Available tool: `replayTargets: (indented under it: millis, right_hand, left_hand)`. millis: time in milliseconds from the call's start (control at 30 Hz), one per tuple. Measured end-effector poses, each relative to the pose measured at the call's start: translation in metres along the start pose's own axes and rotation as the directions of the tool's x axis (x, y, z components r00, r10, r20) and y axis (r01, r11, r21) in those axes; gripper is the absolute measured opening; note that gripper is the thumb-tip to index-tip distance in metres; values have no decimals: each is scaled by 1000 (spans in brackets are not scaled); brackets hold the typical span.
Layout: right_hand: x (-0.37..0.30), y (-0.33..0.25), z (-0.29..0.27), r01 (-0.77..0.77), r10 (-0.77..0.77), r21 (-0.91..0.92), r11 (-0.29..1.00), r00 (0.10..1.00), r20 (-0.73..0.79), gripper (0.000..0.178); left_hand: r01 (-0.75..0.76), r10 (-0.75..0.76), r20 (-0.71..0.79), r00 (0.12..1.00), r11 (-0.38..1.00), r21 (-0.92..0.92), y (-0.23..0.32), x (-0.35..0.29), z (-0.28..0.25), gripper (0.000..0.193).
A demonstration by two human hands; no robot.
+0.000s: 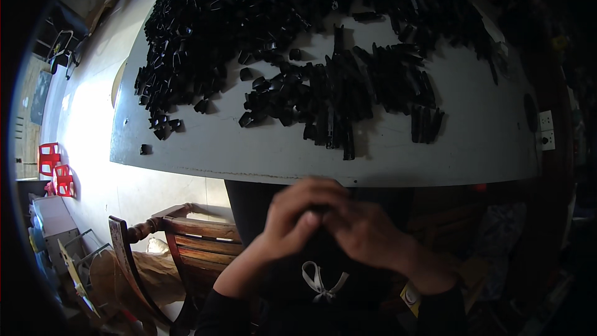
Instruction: Manually assembling small black plastic components by snapping pieces together.
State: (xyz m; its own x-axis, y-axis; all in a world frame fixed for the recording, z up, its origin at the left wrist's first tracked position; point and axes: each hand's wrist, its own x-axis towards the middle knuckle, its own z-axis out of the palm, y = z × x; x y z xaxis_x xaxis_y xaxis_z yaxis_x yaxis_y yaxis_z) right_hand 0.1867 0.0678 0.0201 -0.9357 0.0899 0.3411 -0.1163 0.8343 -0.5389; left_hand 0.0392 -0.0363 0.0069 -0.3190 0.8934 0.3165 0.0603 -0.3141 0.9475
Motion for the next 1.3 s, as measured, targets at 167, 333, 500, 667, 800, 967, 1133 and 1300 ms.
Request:
replayTargets:
  millis: [167,333,500,667,800,967,1133,1300]
  right_hand:
    - [24,42,-11,-205,189,-145,968,975,-119,37]
    - [23,56,-9,-344,343,-286,895,938,-53,41]
    - [7,54,-15,-438,425,-205,876,899,-105,28]
    - [-5,39,-20,-537,540,60,841,834,-109,18]
    - [-12,28,-24,-576,594,162,801,800,-91,21]
    - [-14,26,-15,-545,571,222,808,818,-70,33]
    - [-6,19,-16,-404,423,136,905,891,-164,41]
    - [4,5,-28,-317,320,46,947,940,-121,32]
  left_hand:
    - [27,98,-112,989,621,784,-13,31,-33,25]
    - [-82,105,45,993,387,919,-22,38,-43,26]
    - [-84,11,89,996,446,891,-18,31,-43,16]
    - [-43,34,31,999,476,878,-9,22,-42,14]
    - [-44,29,34,999,474,880,-9,21,-38,13]
    - [-68,-16,83,996,428,901,-8,24,-37,13]
    - [-70,26,66,997,536,841,-1,20,-30,13]
    - [17,-30,15,999,829,559,14,8,-22,16]
